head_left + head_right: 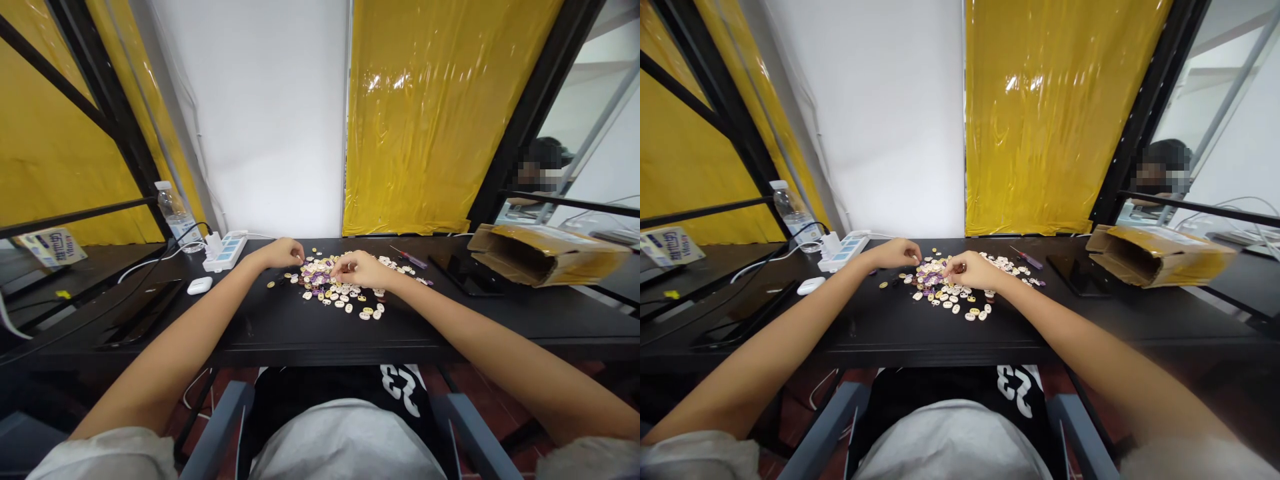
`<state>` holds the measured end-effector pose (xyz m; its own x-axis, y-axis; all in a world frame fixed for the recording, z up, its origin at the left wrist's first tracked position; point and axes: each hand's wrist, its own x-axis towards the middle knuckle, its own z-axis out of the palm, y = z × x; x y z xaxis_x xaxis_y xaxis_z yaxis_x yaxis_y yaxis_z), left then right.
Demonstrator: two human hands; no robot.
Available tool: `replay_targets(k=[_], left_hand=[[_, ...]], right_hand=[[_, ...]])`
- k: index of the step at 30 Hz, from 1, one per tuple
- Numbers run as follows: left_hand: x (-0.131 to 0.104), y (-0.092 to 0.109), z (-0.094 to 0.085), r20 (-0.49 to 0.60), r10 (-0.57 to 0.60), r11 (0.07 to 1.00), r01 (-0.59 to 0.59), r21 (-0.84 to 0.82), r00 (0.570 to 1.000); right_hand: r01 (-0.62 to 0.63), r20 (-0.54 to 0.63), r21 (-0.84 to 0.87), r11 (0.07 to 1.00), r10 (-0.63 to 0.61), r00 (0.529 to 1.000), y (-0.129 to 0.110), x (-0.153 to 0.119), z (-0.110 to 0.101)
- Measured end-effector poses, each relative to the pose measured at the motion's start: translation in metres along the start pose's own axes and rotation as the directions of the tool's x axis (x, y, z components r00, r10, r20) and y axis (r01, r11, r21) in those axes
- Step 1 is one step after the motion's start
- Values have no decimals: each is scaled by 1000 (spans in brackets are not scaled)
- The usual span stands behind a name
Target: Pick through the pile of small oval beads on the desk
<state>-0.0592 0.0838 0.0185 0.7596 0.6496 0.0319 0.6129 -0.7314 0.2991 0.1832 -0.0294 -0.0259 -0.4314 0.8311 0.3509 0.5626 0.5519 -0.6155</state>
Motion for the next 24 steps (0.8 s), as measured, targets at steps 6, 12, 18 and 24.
replay_targets(k=[6, 12, 18, 24], left_hand=[[-6, 5, -7, 43, -29, 1000, 29, -4, 999], [-26, 41, -24, 193, -64, 995, 77, -61, 979], [-28, 58, -12, 479, -165, 985, 167, 40, 862], [-27, 63, -9, 452, -55, 997, 73, -23, 890]], right_hand=[[55, 15, -126, 990, -54, 998, 0, -1, 0], [17, -23, -145, 989, -21, 1000, 1, 0, 1], [-3, -33, -132, 991, -2, 999, 4, 0, 2], [-21, -31, -125, 992, 18, 999, 4, 0, 2]])
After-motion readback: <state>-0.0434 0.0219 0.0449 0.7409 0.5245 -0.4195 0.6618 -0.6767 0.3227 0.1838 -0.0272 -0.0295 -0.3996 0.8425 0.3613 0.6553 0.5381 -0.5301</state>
